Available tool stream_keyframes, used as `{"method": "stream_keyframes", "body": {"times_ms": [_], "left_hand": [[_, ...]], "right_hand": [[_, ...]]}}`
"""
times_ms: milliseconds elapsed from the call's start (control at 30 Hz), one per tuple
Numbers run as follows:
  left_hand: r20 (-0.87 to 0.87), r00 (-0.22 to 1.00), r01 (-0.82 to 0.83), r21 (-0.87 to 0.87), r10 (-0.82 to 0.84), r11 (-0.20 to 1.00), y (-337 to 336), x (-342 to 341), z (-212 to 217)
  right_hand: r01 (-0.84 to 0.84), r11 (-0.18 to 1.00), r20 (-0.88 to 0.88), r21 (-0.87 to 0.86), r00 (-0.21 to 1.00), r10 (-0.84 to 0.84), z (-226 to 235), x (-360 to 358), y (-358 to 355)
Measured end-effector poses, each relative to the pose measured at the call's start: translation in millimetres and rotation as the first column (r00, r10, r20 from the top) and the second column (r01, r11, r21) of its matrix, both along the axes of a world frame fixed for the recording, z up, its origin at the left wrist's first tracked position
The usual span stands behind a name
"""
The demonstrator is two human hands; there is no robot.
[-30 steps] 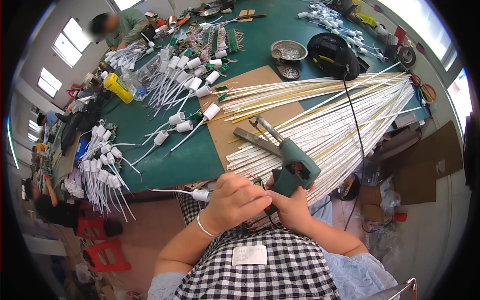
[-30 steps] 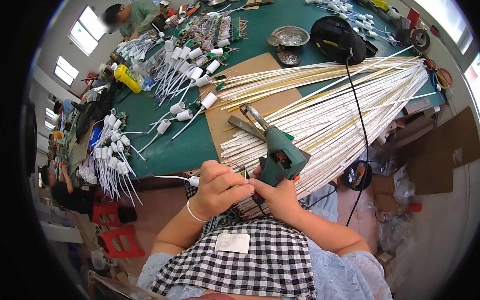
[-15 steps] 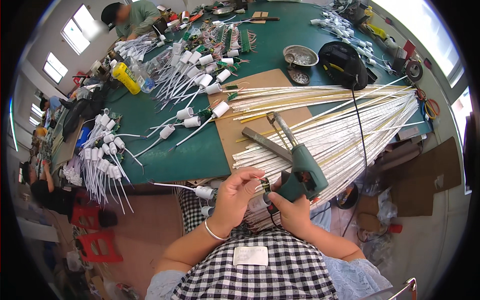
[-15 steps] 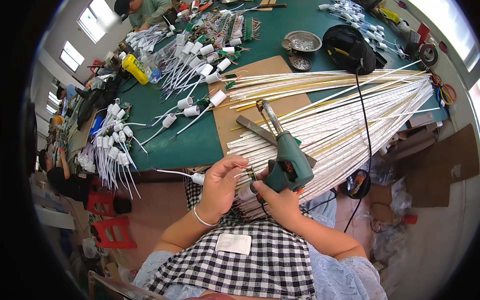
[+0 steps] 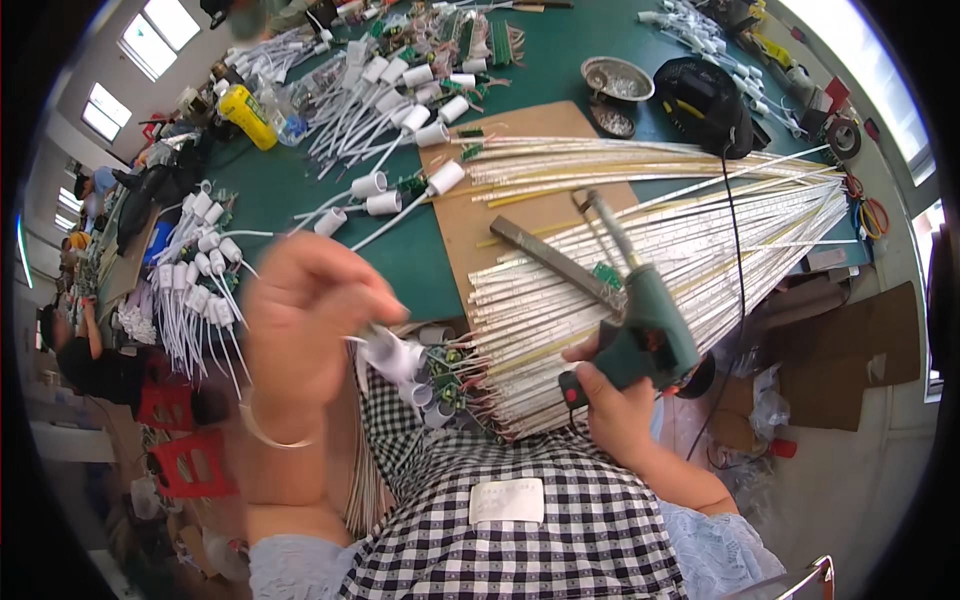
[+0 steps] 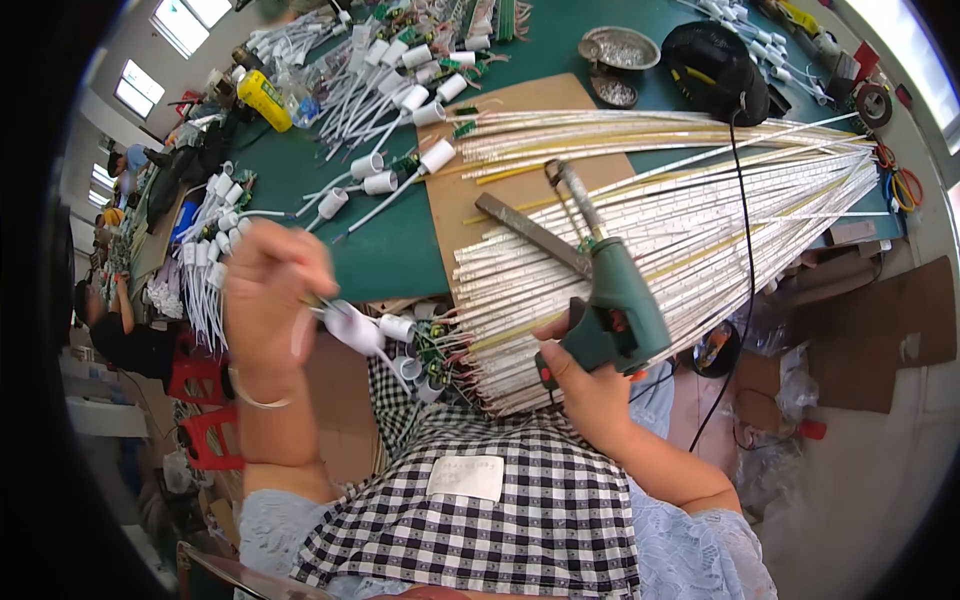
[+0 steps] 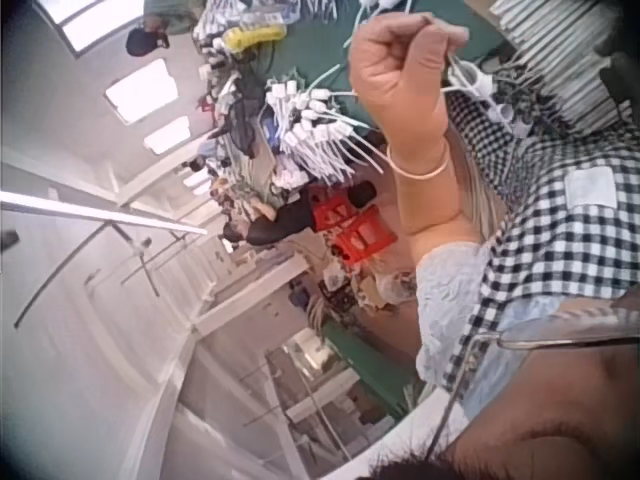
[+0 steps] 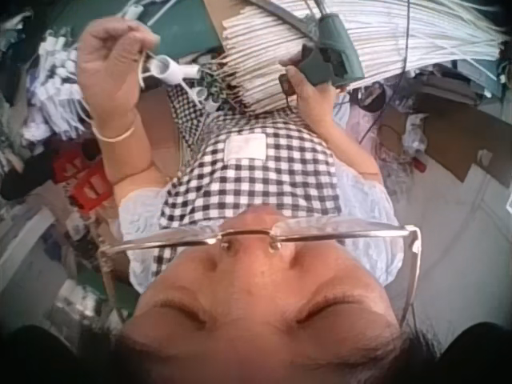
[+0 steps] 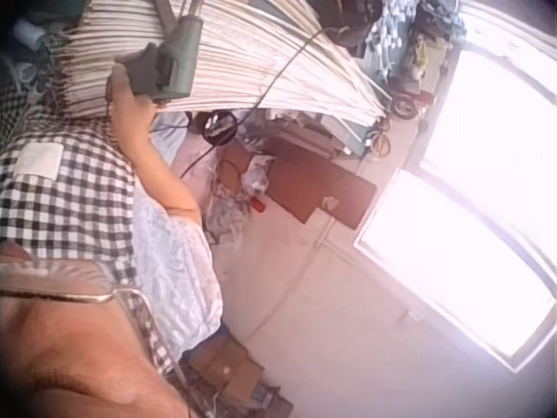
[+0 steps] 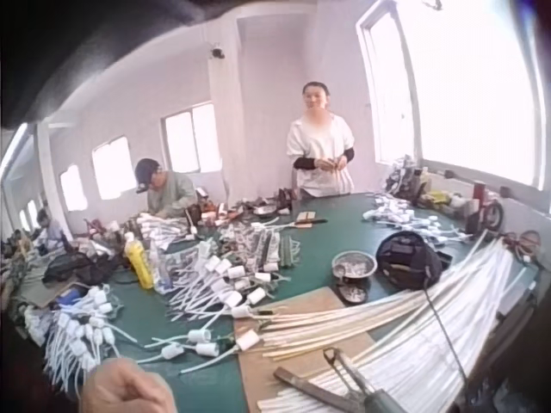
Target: The person uses a soldering iron to attach wires to small green circuit boards. They pick up a board, apply heat to the connection points, and place the finished unit on the table. The person repeats this process for multiple units throughout the clip.
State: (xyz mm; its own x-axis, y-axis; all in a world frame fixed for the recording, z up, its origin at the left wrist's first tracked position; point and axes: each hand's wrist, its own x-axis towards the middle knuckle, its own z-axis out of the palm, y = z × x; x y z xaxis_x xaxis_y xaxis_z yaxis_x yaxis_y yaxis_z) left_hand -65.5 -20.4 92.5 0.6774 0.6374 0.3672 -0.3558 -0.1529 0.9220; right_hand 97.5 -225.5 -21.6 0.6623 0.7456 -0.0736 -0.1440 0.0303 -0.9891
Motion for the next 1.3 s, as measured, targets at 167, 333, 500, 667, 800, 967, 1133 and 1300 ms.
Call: {"method": "stream_keyframes", "body": {"times_ms": [167,333,500,667,800,967,1133,1300], "left_hand": [[0.095,0.827,-0.091,0.995,0.554,-0.035,21,3,44],[-0.408,0.797,0.262,0.898,0.445,0.353,6,16,-73],[-0.449,0.804,0.080,0.731,0.390,0.678,-12,14,-130],[-0.413,0.813,0.010,0.715,0.410,0.700,-14,12,-134],[-0.435,0.799,0.005,0.694,0.414,0.720,-14,12,-135],[-0.512,0.707,0.050,0.724,0.488,0.688,-9,15,-121],[-0.525,0.666,0.040,0.734,0.529,0.678,-13,18,-124],[-0.517,0.645,0.008,0.740,0.562,0.672,-16,21,-128]], "right_hand": [[0.076,0.993,-0.147,0.094,0.987,-0.062,-1,4,-18],[0.068,0.991,-0.197,-0.119,0.976,-0.091,-5,9,-48],[-0.086,0.972,-0.207,-0.218,0.978,0.040,-13,17,-76],[-0.157,0.938,-0.239,-0.308,0.968,0.083,4,13,-57],[-0.246,0.938,-0.185,-0.244,0.961,0.203,4,18,-51],[-0.259,0.926,-0.178,-0.276,0.960,0.216,9,19,-48],[-0.331,0.929,-0.184,-0.168,0.936,0.300,2,23,-58],[-0.427,0.850,0.139,-0.308,0.864,0.484,6,31,-55]]}}
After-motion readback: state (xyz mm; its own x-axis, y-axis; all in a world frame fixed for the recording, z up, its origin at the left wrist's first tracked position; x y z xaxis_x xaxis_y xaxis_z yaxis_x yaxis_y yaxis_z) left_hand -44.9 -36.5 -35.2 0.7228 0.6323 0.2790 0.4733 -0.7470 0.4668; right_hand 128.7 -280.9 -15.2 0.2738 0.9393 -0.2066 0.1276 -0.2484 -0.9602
